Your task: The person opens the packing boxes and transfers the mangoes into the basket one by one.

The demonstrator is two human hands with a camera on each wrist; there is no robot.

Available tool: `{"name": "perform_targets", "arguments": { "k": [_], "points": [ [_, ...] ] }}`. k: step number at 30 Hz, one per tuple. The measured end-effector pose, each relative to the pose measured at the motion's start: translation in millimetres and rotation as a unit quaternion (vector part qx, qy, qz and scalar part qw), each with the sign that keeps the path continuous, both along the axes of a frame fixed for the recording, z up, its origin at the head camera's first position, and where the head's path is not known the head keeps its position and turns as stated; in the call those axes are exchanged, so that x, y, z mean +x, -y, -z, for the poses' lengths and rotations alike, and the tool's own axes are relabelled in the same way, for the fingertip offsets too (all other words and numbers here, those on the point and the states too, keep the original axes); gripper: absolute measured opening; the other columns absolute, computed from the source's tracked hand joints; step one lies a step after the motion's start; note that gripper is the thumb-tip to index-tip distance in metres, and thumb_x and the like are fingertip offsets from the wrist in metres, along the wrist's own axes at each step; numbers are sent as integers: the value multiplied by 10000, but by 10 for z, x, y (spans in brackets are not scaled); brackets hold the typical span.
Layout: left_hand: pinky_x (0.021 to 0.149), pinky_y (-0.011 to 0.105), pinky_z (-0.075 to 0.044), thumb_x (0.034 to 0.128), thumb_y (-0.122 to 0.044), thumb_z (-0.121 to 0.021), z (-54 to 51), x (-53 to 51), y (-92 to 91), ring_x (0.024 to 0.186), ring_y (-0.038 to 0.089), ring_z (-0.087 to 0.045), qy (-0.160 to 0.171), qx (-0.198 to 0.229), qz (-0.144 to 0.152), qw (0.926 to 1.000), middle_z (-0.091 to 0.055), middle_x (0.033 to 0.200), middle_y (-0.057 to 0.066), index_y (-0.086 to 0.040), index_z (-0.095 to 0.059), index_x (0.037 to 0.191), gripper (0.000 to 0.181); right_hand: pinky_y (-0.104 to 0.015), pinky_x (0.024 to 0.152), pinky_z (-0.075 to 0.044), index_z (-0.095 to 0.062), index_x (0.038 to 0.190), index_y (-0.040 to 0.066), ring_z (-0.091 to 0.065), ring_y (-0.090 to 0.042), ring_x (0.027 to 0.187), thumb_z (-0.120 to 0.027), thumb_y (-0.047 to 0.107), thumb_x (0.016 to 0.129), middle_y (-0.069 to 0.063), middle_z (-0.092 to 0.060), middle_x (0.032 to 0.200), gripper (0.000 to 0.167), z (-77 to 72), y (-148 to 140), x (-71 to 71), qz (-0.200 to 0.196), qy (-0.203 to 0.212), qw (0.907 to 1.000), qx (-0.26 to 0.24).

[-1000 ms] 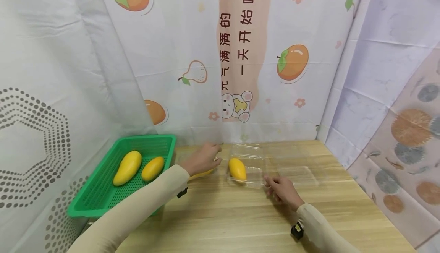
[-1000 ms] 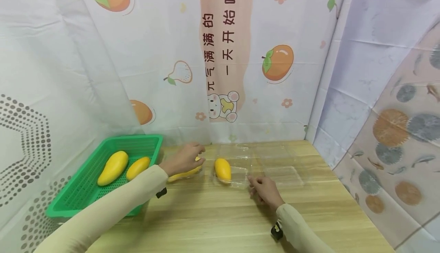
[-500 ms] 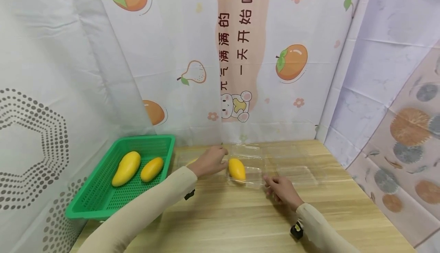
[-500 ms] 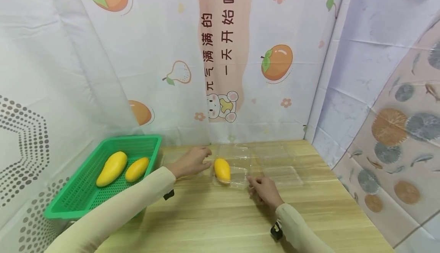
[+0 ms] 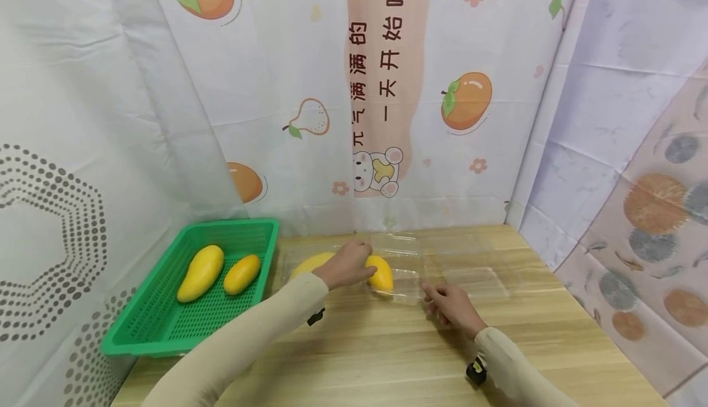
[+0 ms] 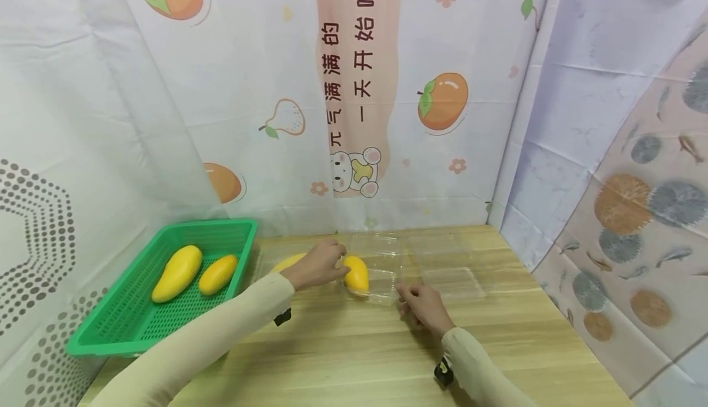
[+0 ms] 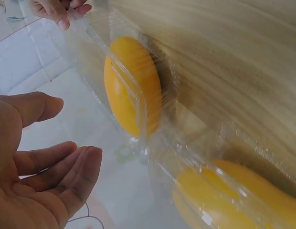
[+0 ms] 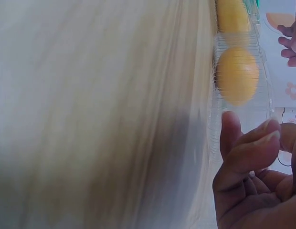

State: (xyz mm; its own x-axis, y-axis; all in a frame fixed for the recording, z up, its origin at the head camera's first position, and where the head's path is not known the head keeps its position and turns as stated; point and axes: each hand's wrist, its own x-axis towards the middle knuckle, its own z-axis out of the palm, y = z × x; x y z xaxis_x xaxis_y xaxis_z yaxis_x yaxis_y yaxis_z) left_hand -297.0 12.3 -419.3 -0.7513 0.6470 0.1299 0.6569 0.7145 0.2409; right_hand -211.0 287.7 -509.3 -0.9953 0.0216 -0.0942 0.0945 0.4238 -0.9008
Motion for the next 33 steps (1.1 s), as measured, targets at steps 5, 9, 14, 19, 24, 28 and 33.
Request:
{"name": "perform_targets", "arguments": {
  "k": [5,9,14,19,24,28,33],
  "points": [
    [621,274,-416,966,-283,-716,59,-18,-47,701,146,-436,107,49,-2,9999,-532,786,9,-66,-634,862,254,-240,393,-339,-707,1000,23,-427,-123,433,-583,518,1021,-103,-707,758,511,10,-18,1,-4,81,10000,50],
    [601,271,-383,968,-277,-714,94,-32,-69,653,138,-394,24,-13,45,10000,-456,697,-11,-123,-537,712,348,-239,397,-338,-706,995,23,-416,-122,427,-578,512,1026,-106,-710,755,506,2,-16,8,-48,32,10000,54],
    [562,243,-338,976,-264,-705,120,-59,-113,587,111,-337,-7,-142,77,9999,-346,610,-37,-144,-452,609,461,-239,395,-337,-704,996,14,-413,-122,425,-575,494,1033,-117,-711,760,498,-13,-11,9,-83,-24,9999,52],
    [498,213,-284,970,-246,-718,146,-86,-171,498,79,-281,357,-232,-24,9991,-291,551,-58,-154,-415,596,490,-240,395,-343,-704,1007,8,-418,-124,429,-572,473,1041,-119,-709,760,484,-17,-6,2,-91,-24,9999,54],
    [510,217,-292,965,-238,-730,165,-108,-222,501,87,-294,438,-410,-128,9981,-322,554,-49,-137,-454,615,458,-240,396,-345,-702,1004,4,-420,-123,429,-568,454,1048,-115,-705,750,471,-26,-6,-8,-72,-20,9999,85],
    [533,226,-318,970,-255,-720,199,-137,-262,530,93,-330,277,-579,-79,9979,-371,584,-47,-135,-493,637,421,-239,395,-342,-699,1001,7,-414,-121,427,-562,439,1055,-116,-704,749,457,-25,-9,-11,-57,-30,9999,114],
    [530,219,-333,966,-276,-721,286,-182,-289,532,87,-352,-8,-723,153,9973,-399,577,-59,-155,-506,615,429,-236,396,-344,-697,1004,3,-416,-119,426,-561,437,1056,-124,-705,756,458,-18,-9,-6,-99,3,9999,105]
  ]
}}
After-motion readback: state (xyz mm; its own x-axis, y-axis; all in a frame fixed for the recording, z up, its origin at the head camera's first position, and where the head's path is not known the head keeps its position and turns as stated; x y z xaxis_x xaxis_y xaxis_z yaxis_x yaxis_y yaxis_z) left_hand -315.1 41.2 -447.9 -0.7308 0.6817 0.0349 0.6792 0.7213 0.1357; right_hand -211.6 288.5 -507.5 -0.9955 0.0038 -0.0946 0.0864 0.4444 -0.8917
